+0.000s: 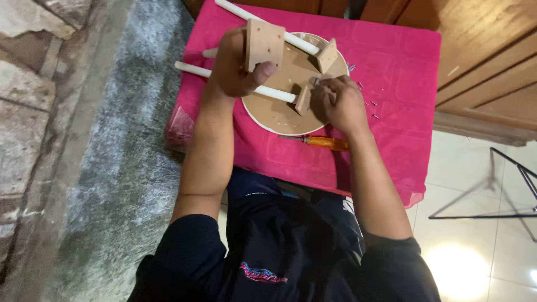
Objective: The person assembles a small wooden stool by inserting white cylindrical legs into a triangular wooden base and securing them with screws using a screwdriver. The person repeatedly aligns the legs, inserts screws, and tightens them to attach the legs to the base.
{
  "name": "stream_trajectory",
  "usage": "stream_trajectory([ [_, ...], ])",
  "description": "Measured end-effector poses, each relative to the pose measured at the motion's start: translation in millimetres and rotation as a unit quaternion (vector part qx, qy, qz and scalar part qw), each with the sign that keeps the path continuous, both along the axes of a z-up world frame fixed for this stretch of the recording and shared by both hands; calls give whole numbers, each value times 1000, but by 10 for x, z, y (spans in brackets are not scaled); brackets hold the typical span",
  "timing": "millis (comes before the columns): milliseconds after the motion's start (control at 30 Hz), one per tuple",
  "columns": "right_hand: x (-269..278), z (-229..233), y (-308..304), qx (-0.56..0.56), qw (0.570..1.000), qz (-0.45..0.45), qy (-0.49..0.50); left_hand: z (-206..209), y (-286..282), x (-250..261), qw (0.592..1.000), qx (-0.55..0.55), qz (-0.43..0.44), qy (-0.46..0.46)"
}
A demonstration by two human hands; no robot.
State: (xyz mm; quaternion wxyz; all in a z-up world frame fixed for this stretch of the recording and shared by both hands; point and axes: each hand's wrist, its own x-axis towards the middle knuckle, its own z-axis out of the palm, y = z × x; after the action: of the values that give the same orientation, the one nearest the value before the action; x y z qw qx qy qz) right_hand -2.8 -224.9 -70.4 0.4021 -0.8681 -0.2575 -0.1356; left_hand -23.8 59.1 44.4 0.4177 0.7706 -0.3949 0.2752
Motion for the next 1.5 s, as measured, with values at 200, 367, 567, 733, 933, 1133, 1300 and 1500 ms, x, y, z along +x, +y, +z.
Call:
stream_trajectory([
  [200,235,-222,274,-85,994,-7,-61,-543,60,-62,972,-232,5,34],
  [367,334,-402,300,-122,990,-30,-60,-740,116,-1,956,-275,-63,82],
  [567,453,-500,248,-132,990,-24,-44,-280,-148,-133,977,-200,-68,-19],
  [733,412,-404,227,-120,991,-46,-28,135,-323,-279,980,-152,-97,80],
  [933,86,75,138,192,974,-51,105,119,-546,-358,967,-176,-78,168],
  [1133,-396,714,-104,497,840,103,192,-185,-645,-382,977,-162,-30,136],
  [1300,-763,1067,-119,476,851,163,150,-314,-641,-332,988,-116,8,106],
  [1500,-864,1295,2,432,876,159,143,-277,-643,-336,992,-76,32,96],
])
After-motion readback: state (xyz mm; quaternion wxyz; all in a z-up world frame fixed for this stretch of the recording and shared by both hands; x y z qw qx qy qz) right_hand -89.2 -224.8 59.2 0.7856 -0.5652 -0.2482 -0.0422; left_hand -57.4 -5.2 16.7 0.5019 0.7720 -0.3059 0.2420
